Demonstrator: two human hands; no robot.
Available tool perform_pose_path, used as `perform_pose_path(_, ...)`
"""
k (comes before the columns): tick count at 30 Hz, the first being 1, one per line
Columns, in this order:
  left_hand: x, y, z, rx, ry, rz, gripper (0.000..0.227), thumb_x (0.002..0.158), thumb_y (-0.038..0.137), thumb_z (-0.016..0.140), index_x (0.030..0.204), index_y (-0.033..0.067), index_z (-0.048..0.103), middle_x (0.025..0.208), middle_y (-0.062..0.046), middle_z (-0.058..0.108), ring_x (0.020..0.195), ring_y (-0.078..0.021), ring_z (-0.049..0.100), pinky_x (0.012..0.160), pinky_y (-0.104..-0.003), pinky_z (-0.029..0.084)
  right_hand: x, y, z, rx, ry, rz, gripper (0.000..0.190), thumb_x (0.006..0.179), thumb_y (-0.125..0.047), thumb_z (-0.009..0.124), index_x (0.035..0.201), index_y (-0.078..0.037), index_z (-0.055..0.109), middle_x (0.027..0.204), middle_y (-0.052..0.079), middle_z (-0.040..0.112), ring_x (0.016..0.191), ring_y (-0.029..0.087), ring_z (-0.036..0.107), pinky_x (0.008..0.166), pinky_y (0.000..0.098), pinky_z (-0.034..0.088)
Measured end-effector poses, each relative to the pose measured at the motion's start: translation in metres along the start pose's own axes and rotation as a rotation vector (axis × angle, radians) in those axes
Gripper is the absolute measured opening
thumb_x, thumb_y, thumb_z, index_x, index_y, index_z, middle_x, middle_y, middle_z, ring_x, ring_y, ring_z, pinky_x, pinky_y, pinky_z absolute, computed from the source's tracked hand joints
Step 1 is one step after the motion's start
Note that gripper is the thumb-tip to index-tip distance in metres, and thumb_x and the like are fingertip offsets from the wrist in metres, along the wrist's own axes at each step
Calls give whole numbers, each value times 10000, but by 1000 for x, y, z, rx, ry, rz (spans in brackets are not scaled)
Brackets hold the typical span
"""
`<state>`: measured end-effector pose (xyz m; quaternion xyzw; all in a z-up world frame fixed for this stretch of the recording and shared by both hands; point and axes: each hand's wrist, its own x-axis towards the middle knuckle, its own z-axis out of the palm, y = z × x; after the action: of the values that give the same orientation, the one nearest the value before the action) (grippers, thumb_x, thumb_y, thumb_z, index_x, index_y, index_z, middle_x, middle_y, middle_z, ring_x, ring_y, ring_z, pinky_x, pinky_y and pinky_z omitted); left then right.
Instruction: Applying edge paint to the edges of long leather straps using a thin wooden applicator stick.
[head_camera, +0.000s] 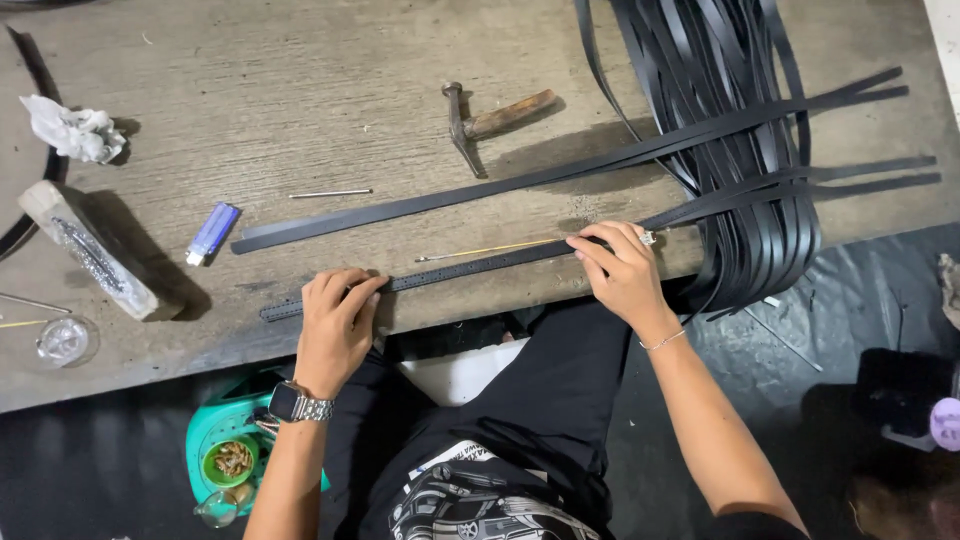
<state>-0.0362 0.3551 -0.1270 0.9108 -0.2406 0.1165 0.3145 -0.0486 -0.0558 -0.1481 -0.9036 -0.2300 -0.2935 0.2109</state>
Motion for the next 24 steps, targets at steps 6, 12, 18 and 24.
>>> perform_pose_path(6, 18, 38, -21, 51, -10, -26, 119, 986, -90, 633, 1045, -16, 705, 923, -115, 624, 917, -244, 575, 915, -382, 454, 4, 7, -3, 155, -33, 129, 102, 954, -76, 782, 1042, -110, 820, 1043, 70, 747, 985, 323, 668, 917, 420, 525)
perform_pose_path(12, -7, -17, 29, 44, 74, 98, 196, 984, 128, 669, 1155, 203, 729, 1085, 11, 642, 1050, -230, 630, 913, -369, 455, 5, 22, -11, 175, -187, 151, 121, 978, -97, 758, 1092, -89, 798, 1047, 124, 713, 994, 371, 657, 923, 467, 537)
perform_pose_path(18, -5, -11, 28, -35, 55, 128, 431, 886, -57, 606, 1274, 127, 648, 1197, -58, 653, 1091, -288, 593, 949, -434, 417, 3, 29, -24, 58, -290, 151, 114, 1041, -61, 702, 1124, -54, 781, 1151, 135, 691, 1073, 341, 614, 1038, 434, 468)
perform_pose_path(24, -8, -16, 30, -15, 70, 123, 358, 959, -80, 602, 1261, 112, 625, 1181, -74, 612, 1057, -289, 572, 897, -435, 408, 3, 23, -33, -12, -346, 235, 169, 1037, -47, 705, 1184, -69, 785, 1196, 112, 665, 1137, 326, 592, 1106, 459, 462)
